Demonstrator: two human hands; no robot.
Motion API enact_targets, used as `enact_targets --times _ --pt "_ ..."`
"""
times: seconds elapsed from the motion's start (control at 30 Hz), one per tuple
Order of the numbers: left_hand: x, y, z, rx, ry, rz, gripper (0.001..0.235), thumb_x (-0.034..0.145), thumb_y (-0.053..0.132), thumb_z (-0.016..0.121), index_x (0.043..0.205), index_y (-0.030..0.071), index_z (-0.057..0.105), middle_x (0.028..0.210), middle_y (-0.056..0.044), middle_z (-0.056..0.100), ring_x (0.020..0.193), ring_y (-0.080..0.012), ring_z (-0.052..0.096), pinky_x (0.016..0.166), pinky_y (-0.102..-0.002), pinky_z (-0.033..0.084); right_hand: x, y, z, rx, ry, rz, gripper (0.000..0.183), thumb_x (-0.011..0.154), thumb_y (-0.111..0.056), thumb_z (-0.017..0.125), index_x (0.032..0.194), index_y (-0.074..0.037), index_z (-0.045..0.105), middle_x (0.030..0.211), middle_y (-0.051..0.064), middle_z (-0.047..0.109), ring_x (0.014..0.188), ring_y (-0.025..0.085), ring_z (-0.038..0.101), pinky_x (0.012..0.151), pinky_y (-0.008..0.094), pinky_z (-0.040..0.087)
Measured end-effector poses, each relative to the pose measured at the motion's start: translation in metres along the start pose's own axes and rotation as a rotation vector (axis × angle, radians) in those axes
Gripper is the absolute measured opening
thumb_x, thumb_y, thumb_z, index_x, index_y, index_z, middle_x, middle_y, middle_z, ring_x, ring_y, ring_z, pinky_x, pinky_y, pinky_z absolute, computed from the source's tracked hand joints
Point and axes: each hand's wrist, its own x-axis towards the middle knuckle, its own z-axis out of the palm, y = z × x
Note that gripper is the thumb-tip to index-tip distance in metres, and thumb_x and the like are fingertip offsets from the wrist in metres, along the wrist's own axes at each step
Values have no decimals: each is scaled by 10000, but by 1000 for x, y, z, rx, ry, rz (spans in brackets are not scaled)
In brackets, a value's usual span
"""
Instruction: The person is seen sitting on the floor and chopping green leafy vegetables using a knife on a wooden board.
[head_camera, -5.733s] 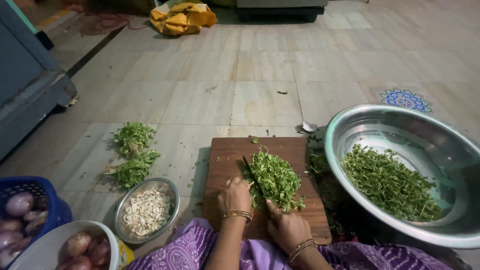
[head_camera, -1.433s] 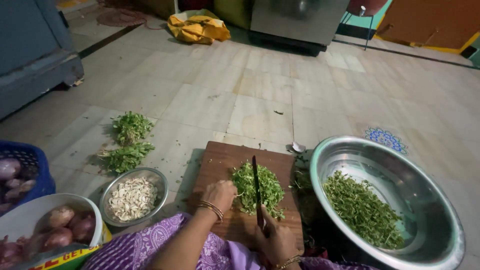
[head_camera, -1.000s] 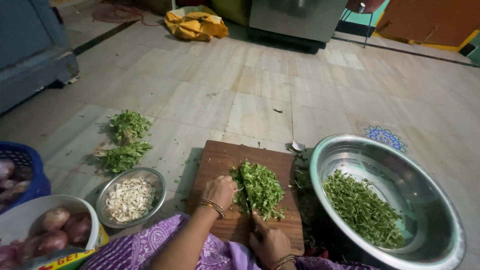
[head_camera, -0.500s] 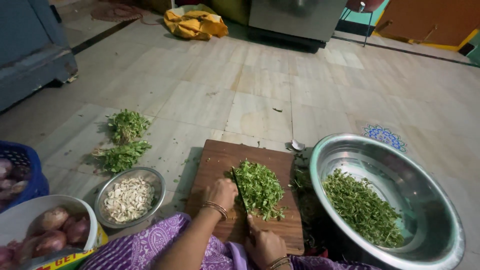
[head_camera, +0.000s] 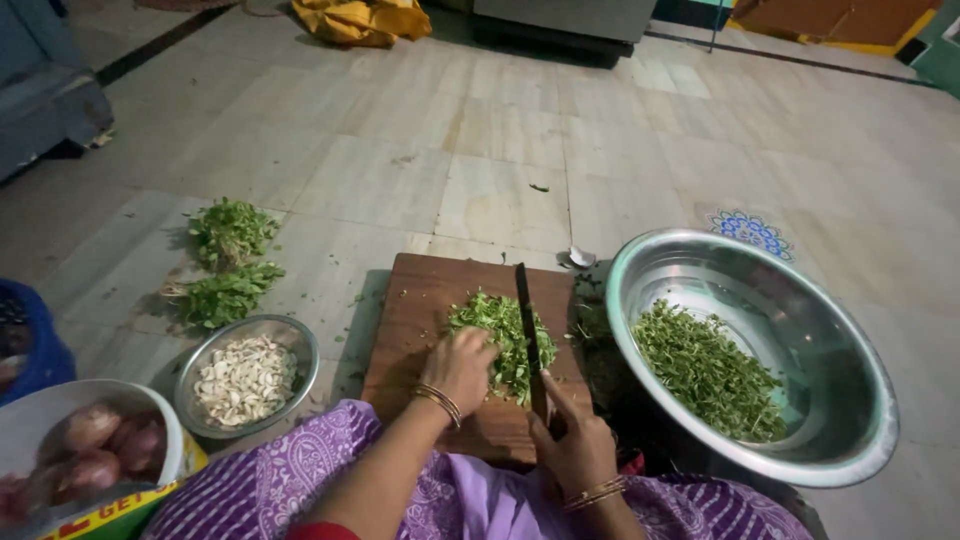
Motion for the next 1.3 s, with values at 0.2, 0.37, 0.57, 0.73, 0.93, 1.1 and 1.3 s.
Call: enact_targets --times 0.2,0.37,0.57,0.73,0.93,1.1,1.3 --pt "7 36 34 58 13 451 438 905 190 578 1341 226 608 1570 -15 479 1473 -273 390 1170 -587 269 12 2 -25 -55 -41 104 765 751 -346 786 1481 -352 560 568 113 681 476 269 689 505 418 542" --pt "18 46 42 135 53 424 412 896 188 565 1299 166 648 1372 -62 613 1361 -290 478 1145 -592 296 15 8 -21 -67 16 137 689 760 -369 797 1414 -322 584 514 148 618 436 291 631 486 431 503" --pt "18 39 18 71 -7 283 164 911 148 608 999 110 740 1114 -85 705 1269 -264 553 1177 -552 351 17 8 -17 -12 64 84 674 763 -338 796 1406 -296 599 486 138 576 396 273 579 459 430 471" --pt "28 14 10 -105 243 55 147 956 224 651 964 95 722 1119 -114 705 1165 -270 611 1072 -507 450 17 7 -12 87 81 122 681 787 -308 792 1432 -276 575 490 134 573 387 274 540 459 423 459" --pt "21 -8 6 -248 -145 -417 188 993 242 591 1131 127 647 1153 -108 678 1079 -264 657 868 -419 587 11 -2 10 20 50 49 667 756 -354 798 1395 -322 612 598 92 694 481 256 685 492 421 530" --pt "11 -4 -1 -87 61 -262 192 900 89 584 1023 158 713 1073 -60 718 1092 -262 650 833 -483 553 13 10 38 -245 -236 -26 717 846 -466 693 1525 -408 470 704 99 749 637 299 747 655 449 599" --pt "13 -1 -27 -135 -57 -230 103 907 193 650 932 159 745 1037 -60 723 1067 -269 663 841 -482 541 16 5 49 -428 -402 23 678 876 -466 617 1517 -429 401 878 150 739 826 374 728 770 532 583"
